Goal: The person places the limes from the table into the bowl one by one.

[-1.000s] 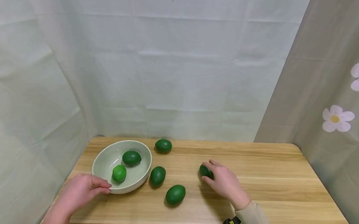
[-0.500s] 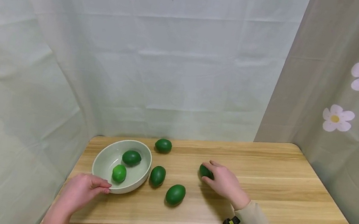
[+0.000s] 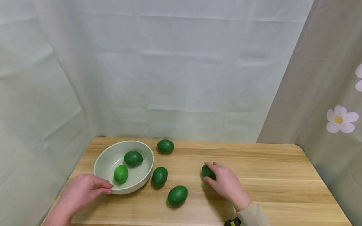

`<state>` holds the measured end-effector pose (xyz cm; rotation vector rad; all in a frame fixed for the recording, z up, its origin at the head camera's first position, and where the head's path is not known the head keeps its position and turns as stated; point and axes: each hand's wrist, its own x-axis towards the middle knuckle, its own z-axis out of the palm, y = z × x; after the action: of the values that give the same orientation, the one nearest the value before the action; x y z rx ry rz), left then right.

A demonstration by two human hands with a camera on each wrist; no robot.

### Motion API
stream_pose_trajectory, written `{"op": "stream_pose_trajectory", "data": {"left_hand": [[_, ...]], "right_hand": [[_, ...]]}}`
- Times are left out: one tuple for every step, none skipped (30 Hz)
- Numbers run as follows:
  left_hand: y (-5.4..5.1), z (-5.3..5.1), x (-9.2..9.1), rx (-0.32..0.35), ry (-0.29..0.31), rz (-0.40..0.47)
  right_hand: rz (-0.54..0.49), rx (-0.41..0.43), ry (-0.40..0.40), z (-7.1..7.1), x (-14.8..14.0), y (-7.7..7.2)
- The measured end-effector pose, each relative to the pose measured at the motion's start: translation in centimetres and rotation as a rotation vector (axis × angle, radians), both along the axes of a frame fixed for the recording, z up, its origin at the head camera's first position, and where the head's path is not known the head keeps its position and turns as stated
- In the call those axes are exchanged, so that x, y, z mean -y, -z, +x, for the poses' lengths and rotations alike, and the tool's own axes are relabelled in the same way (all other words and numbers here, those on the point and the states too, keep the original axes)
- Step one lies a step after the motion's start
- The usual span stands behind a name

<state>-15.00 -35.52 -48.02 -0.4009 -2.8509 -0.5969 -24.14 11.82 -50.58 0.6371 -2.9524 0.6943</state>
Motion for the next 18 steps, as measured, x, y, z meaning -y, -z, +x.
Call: {"op": "stream_pose_trajectory", "data": {"left_hand": [[-0.01, -0.02, 0.0, 0.001, 0.001, -0.001], [-0.02, -0.03, 0.0, 0.002, 0.002, -0.001], [-0.02, -0.05, 0.0, 0.003, 0.003, -0.001], [-0.03, -0.06, 0.0, 0.003, 0.005, -0.001], [-0.04, -0.07, 0.0, 0.003, 0.006, -0.001], [-0.05, -0.07, 0.0, 0.002, 0.008, -0.001], [-0.06, -0.07, 0.0, 0.001, 0.008, 0.0], [-0.07, -0.07, -0.01, 0.0, 0.009, 0.0], [-0.08, -0.06, -0.01, 0.0, 0.009, 0.001], [-0.1, -0.05, -0.01, -0.001, 0.008, 0.001], [-0.11, -0.03, -0.02, -0.001, 0.008, 0.002], [-0.14, -0.01, -0.03, 0.0, 0.007, 0.004], [-0.15, 0.01, -0.03, 0.002, 0.007, 0.004], [-0.17, 0.02, -0.04, 0.004, 0.006, 0.004], [-0.17, 0.03, -0.04, 0.005, 0.005, 0.005], [-0.17, 0.02, -0.04, 0.007, 0.006, 0.005], [-0.17, 0.02, -0.04, 0.008, 0.006, 0.004], [-0.16, 0.01, -0.03, 0.01, 0.005, 0.003]], "right_hand": [[0.0, 0.001, 0.0, -0.03, -0.02, 0.02], [0.0, -0.001, -0.002, -0.06, -0.03, 0.04], [0.001, -0.003, -0.003, -0.08, -0.04, 0.06], [0.003, -0.005, -0.003, -0.11, -0.04, 0.09], [0.002, -0.008, -0.003, -0.13, -0.04, 0.09], [0.004, -0.01, -0.002, -0.15, -0.03, 0.11], [0.005, -0.012, -0.001, -0.17, -0.02, 0.12], [0.006, -0.014, -0.001, -0.19, -0.01, 0.13], [0.008, -0.015, 0.0, -0.21, 0.0, 0.16], [0.008, -0.015, 0.001, -0.23, 0.0, 0.17], [0.008, -0.015, 0.002, -0.24, 0.01, 0.18], [0.006, -0.015, 0.002, -0.25, 0.02, 0.19], [0.003, -0.015, 0.001, -0.26, 0.03, 0.2], [-0.001, -0.013, 0.001, -0.27, 0.03, 0.2], [-0.007, -0.011, 0.002, -0.27, 0.04, 0.18], [-0.014, -0.009, 0.002, -0.25, 0.05, 0.17], [-0.022, -0.006, 0.003, -0.25, 0.06, 0.16], [-0.029, -0.004, 0.004, -0.24, 0.06, 0.15]]}}
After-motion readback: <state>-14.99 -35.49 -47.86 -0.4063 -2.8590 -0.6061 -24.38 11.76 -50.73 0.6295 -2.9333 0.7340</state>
